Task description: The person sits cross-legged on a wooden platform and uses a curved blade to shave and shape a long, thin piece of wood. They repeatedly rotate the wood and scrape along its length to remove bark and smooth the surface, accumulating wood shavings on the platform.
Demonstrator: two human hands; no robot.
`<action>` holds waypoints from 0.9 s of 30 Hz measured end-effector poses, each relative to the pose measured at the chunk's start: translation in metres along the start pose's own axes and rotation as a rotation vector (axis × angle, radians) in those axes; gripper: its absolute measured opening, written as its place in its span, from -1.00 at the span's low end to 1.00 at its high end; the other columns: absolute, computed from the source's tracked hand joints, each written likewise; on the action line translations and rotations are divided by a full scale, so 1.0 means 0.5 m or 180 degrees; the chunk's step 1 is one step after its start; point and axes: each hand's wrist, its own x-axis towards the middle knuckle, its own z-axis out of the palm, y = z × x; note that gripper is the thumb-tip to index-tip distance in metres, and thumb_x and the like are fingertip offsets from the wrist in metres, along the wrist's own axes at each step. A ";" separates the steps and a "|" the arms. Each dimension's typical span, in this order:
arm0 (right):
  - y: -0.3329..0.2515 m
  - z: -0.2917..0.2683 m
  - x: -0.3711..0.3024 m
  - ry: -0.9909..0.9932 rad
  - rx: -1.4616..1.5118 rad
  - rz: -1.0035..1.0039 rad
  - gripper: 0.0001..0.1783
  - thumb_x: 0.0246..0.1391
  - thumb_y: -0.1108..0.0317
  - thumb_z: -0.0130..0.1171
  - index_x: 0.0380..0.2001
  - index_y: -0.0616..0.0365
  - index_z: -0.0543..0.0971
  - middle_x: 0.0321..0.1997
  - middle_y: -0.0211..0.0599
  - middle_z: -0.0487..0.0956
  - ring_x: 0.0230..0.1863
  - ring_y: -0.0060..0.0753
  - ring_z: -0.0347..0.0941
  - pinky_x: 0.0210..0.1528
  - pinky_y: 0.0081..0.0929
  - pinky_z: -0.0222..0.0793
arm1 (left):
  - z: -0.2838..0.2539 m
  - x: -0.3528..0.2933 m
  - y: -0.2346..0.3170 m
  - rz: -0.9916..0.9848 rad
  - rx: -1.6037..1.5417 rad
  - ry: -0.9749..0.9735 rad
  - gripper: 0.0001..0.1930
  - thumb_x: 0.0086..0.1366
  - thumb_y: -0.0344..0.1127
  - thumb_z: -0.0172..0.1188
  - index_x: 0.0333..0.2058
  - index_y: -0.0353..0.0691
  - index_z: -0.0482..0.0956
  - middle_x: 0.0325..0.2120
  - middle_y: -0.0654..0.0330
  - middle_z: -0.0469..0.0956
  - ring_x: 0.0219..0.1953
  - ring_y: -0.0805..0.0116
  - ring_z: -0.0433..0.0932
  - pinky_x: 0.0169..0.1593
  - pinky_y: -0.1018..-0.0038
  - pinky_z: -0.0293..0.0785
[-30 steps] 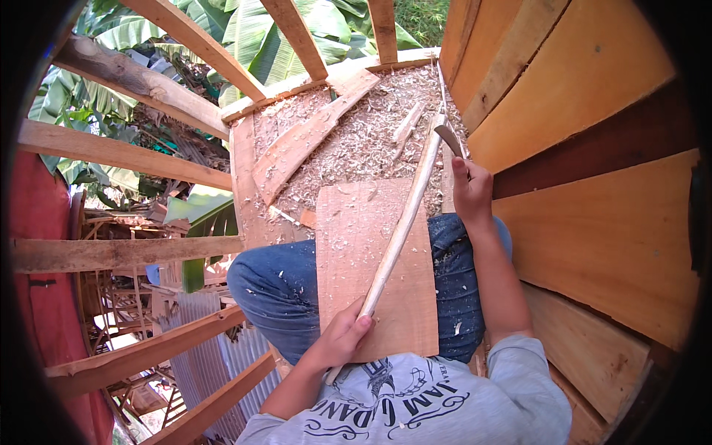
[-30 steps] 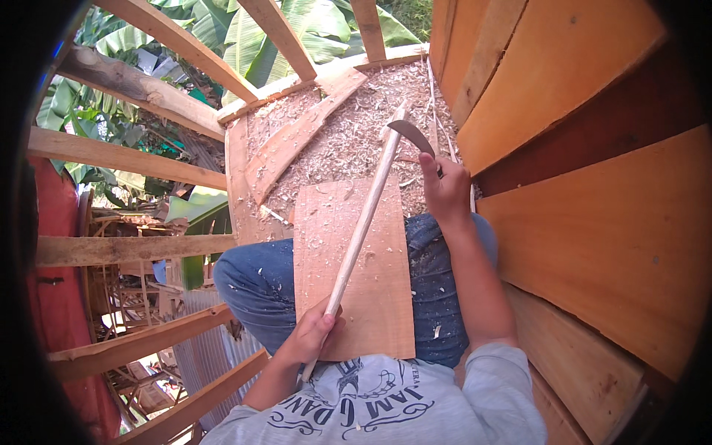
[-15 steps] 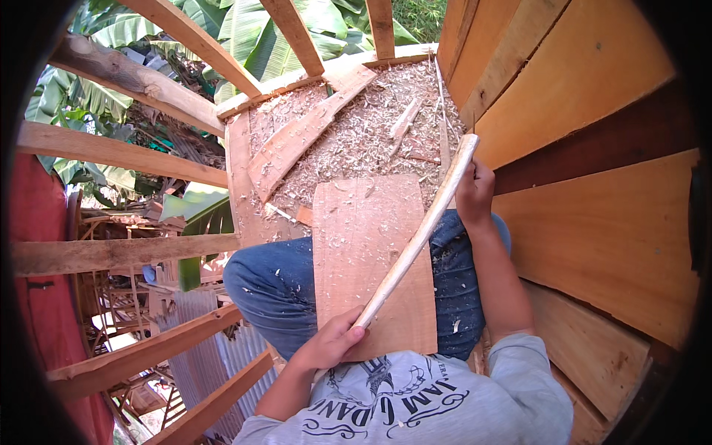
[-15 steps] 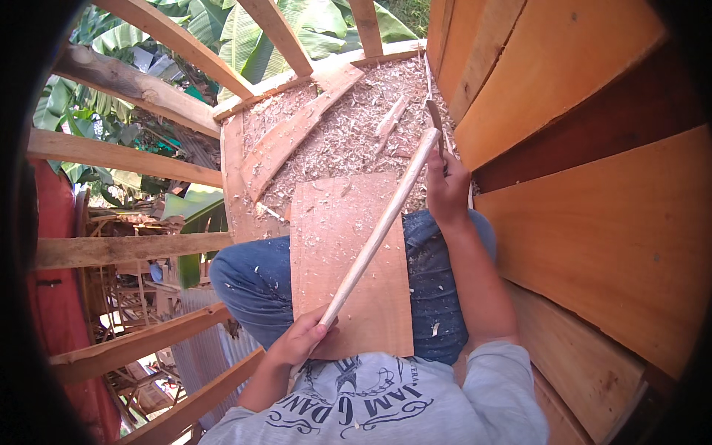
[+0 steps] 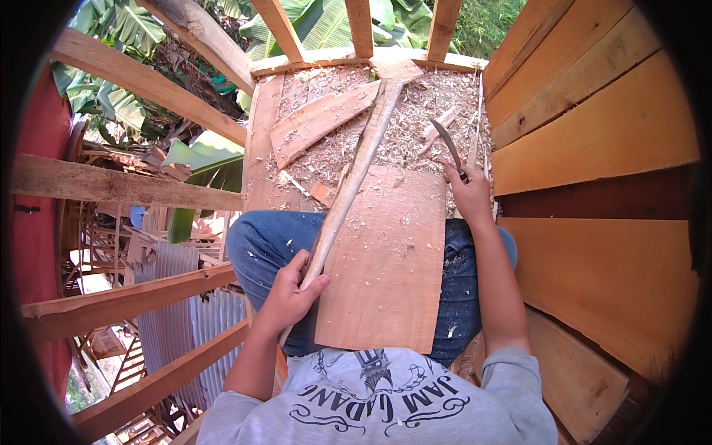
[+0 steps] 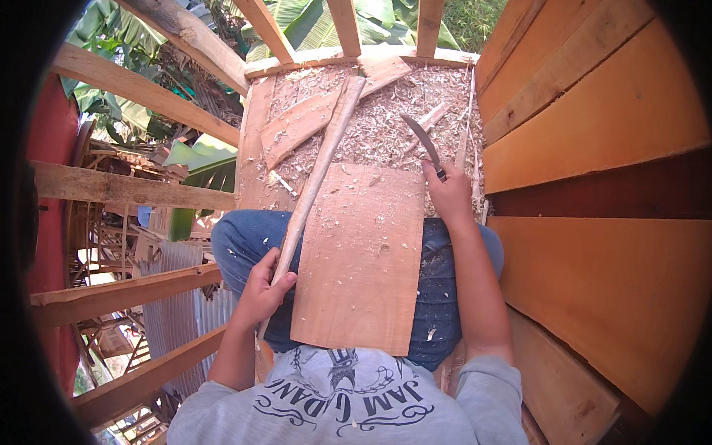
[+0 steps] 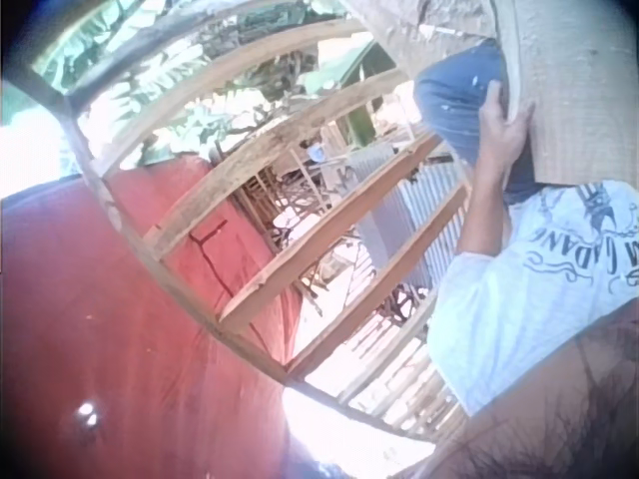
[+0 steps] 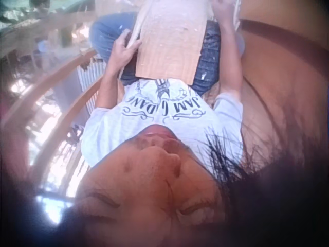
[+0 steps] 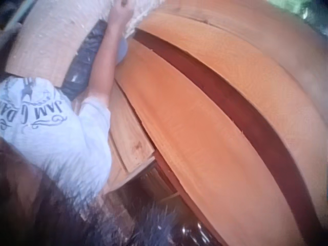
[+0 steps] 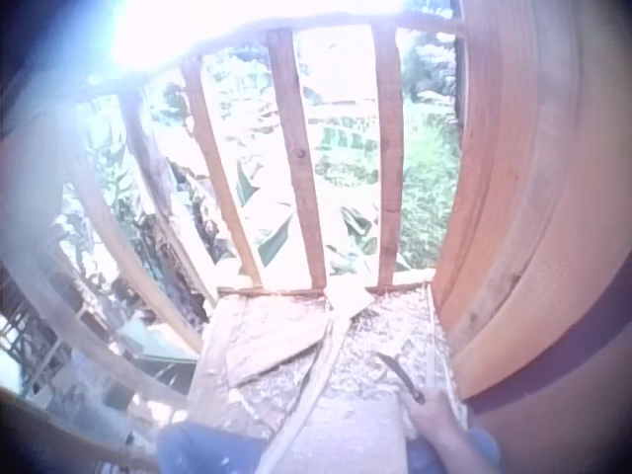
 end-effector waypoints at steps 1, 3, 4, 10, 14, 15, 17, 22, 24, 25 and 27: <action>-0.007 0.002 -0.001 -0.0117 -0.0061 0.0048 -0.58 0.06 0.07 0.18 -0.36 0.31 0.62 -0.80 -0.40 0.32 -0.70 -0.64 0.20 -0.61 -0.46 0.10 | -0.001 -0.002 0.005 0.0122 0.0175 0.0080 -0.65 0.17 -0.18 0.26 -0.32 -0.34 0.36 -0.62 0.21 0.35 -0.52 0.54 0.24 -0.47 0.50 0.27; -0.020 0.000 -0.004 -0.0343 -0.0201 0.0135 -0.58 0.06 0.08 0.17 -0.34 0.31 0.63 -0.81 -0.42 0.30 -0.71 -0.64 0.17 -0.62 -0.46 0.06 | 0.002 -0.004 0.018 0.0361 0.0524 0.0242 -0.63 0.13 -0.19 0.29 -0.30 -0.34 0.36 -0.60 0.13 0.39 -0.51 0.52 0.29 -0.44 0.49 0.31; -0.021 0.000 -0.005 -0.0452 -0.0193 0.0041 -0.58 0.07 0.08 0.17 -0.33 0.32 0.63 -0.81 -0.50 0.27 -0.70 -0.69 0.14 -0.63 -0.48 0.02 | 0.000 -0.005 0.013 0.0316 0.0586 0.0231 -0.63 0.11 -0.22 0.32 -0.29 -0.34 0.36 -0.57 0.05 0.42 -0.51 0.49 0.35 -0.43 0.47 0.38; 0.021 0.004 -0.010 -0.0616 0.0123 -0.0110 -0.60 0.10 0.12 0.15 -0.34 0.33 0.64 -0.76 -0.63 0.27 -0.65 -0.76 0.12 -0.62 -0.56 0.00 | -0.006 -0.006 0.016 0.0641 0.0269 0.0412 -0.70 0.13 -0.31 0.30 -0.31 -0.31 0.37 -0.62 0.25 0.37 -0.55 0.60 0.31 -0.48 0.57 0.28; 0.010 -0.014 -0.037 -0.0761 0.0201 -0.0283 -0.64 0.11 0.17 0.16 -0.37 0.32 0.64 -0.75 -0.64 0.28 -0.64 -0.77 0.11 -0.61 -0.61 -0.03 | -0.013 -0.011 0.036 0.0006 -0.0817 -0.0123 -0.71 0.21 -0.32 0.24 -0.21 -0.28 0.33 -0.60 0.28 0.41 -0.65 0.63 0.36 -0.59 0.64 0.28; 0.009 -0.015 -0.044 -0.0772 0.0212 -0.0306 -0.65 0.11 0.18 0.16 -0.38 0.32 0.64 -0.75 -0.64 0.28 -0.64 -0.77 0.10 -0.61 -0.62 -0.03 | -0.012 -0.009 0.034 0.0019 -0.0957 -0.0251 -0.70 0.22 -0.33 0.23 -0.18 -0.27 0.32 -0.61 0.29 0.40 -0.67 0.64 0.36 -0.62 0.66 0.27; -0.001 -0.009 -0.045 -0.0693 0.0066 -0.0245 -0.68 0.13 0.21 0.14 -0.38 0.31 0.64 -0.66 -0.54 0.38 -0.57 -0.73 0.20 -0.51 -0.62 0.08 | -0.013 -0.004 0.035 0.0018 -0.1236 -0.0486 -0.69 0.23 -0.33 0.22 -0.16 -0.26 0.30 -0.62 0.32 0.39 -0.69 0.64 0.36 -0.64 0.68 0.27; -0.020 -0.012 -0.039 -0.0314 -0.0129 -0.0076 -0.67 0.17 0.23 0.09 -0.37 0.32 0.66 -0.57 -0.39 0.57 -0.57 -0.76 0.29 -0.50 -0.65 0.20 | -0.006 -0.001 0.038 0.0117 -0.1822 -0.0971 -0.58 0.23 -0.26 0.22 -0.05 -0.31 0.29 -0.66 0.31 0.37 -0.73 0.63 0.33 -0.69 0.65 0.25; -0.030 -0.016 -0.042 -0.0102 -0.0103 -0.0186 -0.66 0.18 0.22 0.08 -0.37 0.32 0.65 -0.60 -0.42 0.54 -0.65 -0.82 0.22 -0.59 -0.66 0.12 | 0.001 -0.003 0.054 0.0227 -0.2050 -0.1185 -0.68 0.24 -0.29 0.19 -0.14 -0.27 0.29 -0.68 0.33 0.34 -0.75 0.62 0.31 -0.70 0.65 0.23; -0.022 -0.017 -0.040 0.0017 -0.0026 -0.0345 -0.65 0.19 0.21 0.08 -0.37 0.33 0.65 -0.62 -0.44 0.53 -0.69 -0.83 0.18 -0.64 -0.67 0.07 | 0.006 -0.004 0.060 0.0282 -0.2167 -0.1302 -0.72 0.24 -0.30 0.18 -0.19 -0.25 0.29 -0.69 0.34 0.32 -0.76 0.62 0.30 -0.70 0.65 0.22; -0.025 -0.023 -0.047 0.0103 0.0267 -0.0536 -0.64 0.21 0.20 0.06 -0.32 0.34 0.62 -0.60 -0.41 0.54 -0.76 -0.83 0.14 -0.71 -0.70 0.01 | 0.021 0.010 0.026 0.0208 -0.2702 -0.1986 -0.74 0.22 -0.34 0.18 -0.29 -0.18 0.23 -0.66 0.35 0.30 -0.74 0.61 0.29 -0.67 0.67 0.25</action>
